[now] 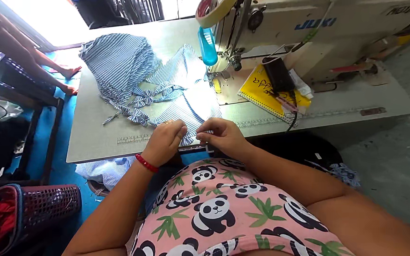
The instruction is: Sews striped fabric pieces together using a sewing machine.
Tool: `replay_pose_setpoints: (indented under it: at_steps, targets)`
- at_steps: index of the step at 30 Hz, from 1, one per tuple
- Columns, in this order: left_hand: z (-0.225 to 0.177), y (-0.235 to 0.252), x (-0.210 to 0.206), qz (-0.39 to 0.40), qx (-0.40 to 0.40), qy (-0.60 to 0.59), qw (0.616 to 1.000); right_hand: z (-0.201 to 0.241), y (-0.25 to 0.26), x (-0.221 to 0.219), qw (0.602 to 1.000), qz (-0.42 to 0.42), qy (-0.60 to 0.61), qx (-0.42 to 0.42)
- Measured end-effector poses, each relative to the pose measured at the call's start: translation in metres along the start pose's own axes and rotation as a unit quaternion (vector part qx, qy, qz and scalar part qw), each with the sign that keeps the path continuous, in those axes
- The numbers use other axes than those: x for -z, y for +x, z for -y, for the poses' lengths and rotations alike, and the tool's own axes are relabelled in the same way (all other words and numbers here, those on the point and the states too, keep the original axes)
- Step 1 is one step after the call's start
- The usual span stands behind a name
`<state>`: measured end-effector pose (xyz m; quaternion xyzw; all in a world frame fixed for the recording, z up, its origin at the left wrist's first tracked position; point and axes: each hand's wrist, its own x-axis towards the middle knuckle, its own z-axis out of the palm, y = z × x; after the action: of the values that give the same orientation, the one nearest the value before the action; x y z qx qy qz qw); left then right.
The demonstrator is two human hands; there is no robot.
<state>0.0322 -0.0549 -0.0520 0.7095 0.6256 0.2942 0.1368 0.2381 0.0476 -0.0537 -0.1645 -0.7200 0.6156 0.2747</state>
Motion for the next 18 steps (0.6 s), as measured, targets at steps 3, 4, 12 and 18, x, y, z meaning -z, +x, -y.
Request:
replay_pose_setpoints:
  at_steps: [3,4,12,18]
  targets:
    - [0.003,0.001,-0.001,0.012,-0.024,0.043,0.999,-0.012,-0.004,0.008,0.952,0.001,-0.237,0.194]
    - [0.005,0.002,-0.001,0.019,-0.034,0.068,0.997,-0.014,-0.006,0.010,0.926,0.003,-0.297,0.235]
    - [-0.001,0.028,0.001,0.047,-0.080,0.130,0.987,-0.031,-0.025,0.002,0.834,0.075,-0.467,0.283]
    - [-0.003,0.075,-0.032,0.087,-0.142,0.069,0.984,-0.019,-0.032,0.008,0.824,0.075,-0.475,0.300]
